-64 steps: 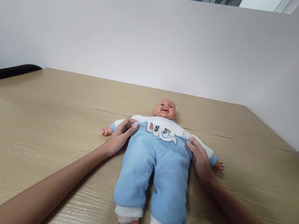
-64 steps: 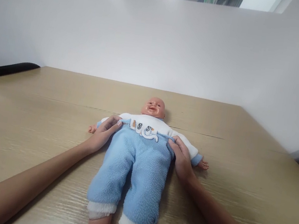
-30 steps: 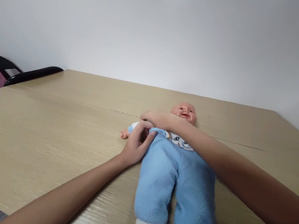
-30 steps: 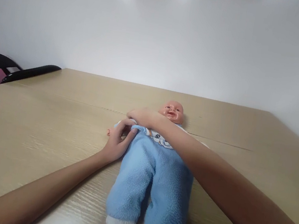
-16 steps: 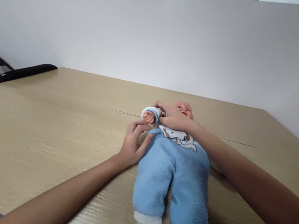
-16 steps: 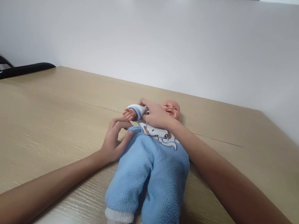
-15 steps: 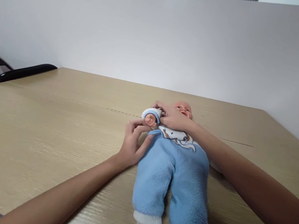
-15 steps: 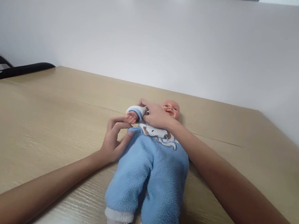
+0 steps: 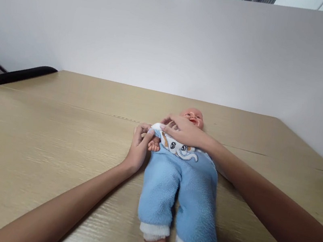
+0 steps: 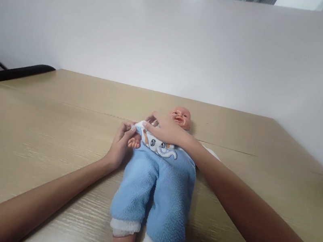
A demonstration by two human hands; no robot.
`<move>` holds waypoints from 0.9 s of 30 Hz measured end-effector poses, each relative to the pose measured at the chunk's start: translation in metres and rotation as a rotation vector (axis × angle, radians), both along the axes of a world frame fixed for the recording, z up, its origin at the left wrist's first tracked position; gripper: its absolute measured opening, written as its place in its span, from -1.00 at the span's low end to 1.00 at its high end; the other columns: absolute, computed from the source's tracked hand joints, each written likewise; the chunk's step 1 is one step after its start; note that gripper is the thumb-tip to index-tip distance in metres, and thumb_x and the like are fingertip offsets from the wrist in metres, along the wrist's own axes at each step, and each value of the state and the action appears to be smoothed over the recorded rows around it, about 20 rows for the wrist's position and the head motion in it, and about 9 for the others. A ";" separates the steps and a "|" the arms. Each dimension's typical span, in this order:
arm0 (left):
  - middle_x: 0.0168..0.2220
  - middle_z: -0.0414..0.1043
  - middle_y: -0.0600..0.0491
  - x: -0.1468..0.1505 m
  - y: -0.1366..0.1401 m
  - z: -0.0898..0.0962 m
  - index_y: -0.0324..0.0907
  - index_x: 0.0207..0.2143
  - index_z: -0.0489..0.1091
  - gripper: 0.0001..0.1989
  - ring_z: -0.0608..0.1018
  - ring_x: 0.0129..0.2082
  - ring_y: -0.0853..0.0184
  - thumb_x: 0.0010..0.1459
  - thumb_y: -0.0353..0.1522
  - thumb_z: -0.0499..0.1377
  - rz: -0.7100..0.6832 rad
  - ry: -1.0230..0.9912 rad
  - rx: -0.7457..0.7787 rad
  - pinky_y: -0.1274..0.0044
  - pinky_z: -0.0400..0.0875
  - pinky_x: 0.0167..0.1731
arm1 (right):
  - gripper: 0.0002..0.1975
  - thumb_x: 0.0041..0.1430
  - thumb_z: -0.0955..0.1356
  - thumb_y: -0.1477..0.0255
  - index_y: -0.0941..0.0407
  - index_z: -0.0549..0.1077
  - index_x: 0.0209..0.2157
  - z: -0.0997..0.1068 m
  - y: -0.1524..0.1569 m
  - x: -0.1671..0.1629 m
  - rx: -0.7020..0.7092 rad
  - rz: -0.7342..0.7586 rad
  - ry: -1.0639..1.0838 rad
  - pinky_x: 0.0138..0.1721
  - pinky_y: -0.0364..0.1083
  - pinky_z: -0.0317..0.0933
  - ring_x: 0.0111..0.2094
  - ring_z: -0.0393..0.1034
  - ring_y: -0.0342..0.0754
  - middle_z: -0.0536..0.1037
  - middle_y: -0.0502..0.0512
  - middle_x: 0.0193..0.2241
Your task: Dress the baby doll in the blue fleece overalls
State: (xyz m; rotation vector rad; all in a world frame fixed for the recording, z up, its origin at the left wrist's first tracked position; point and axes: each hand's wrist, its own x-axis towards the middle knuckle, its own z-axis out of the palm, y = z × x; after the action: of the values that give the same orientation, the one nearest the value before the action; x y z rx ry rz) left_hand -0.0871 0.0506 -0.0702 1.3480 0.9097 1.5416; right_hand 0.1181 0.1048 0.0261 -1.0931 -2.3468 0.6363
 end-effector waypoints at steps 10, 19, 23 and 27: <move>-0.14 0.49 0.12 0.006 0.005 -0.004 -0.02 -0.08 0.29 -0.55 0.57 -0.22 0.42 0.31 0.00 0.40 -0.135 -0.356 -0.276 0.59 0.52 -0.20 | -0.57 0.45 0.37 -0.02 0.08 0.57 -0.18 -0.003 -0.028 0.006 -0.167 -0.029 -0.021 -0.23 -0.06 0.19 -0.25 0.47 0.01 0.65 0.02 -0.27; -0.15 0.52 0.09 0.001 0.018 -0.006 -0.10 -0.12 0.39 -0.53 0.55 -0.21 0.42 0.18 -0.05 0.50 -0.185 -0.329 -0.365 0.62 0.51 -0.19 | -0.57 0.34 0.46 -0.03 0.07 0.48 -0.25 -0.024 -0.024 0.015 -0.323 -0.020 0.329 -0.31 -0.10 0.17 -0.36 0.32 -0.08 0.46 -0.07 -0.39; -0.11 0.51 0.04 -0.002 0.020 -0.005 -0.10 -0.12 0.41 -0.54 0.54 -0.18 0.39 0.19 -0.03 0.47 -0.217 -0.260 -0.370 0.61 0.49 -0.21 | -0.52 0.28 0.50 -0.06 0.07 0.45 -0.28 -0.025 -0.024 0.017 -0.441 -0.004 0.478 -0.33 -0.12 0.14 -0.37 0.27 -0.10 0.43 -0.08 -0.39; -0.19 0.49 0.08 -0.005 0.023 -0.003 -0.07 -0.13 0.34 -0.48 0.52 -0.29 0.37 0.16 0.04 0.45 -0.279 -0.192 -0.355 0.57 0.46 -0.32 | -0.51 0.23 0.53 -0.06 0.08 0.44 -0.29 -0.026 -0.024 0.017 -0.472 0.006 0.555 -0.32 -0.12 0.13 -0.38 0.26 -0.12 0.43 -0.09 -0.39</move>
State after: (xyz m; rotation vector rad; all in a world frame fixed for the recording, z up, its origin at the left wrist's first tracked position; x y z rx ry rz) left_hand -0.0917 0.0739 -0.0737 1.0056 0.7927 1.2050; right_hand 0.1348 0.0807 0.0002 -0.9316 -1.7612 1.3487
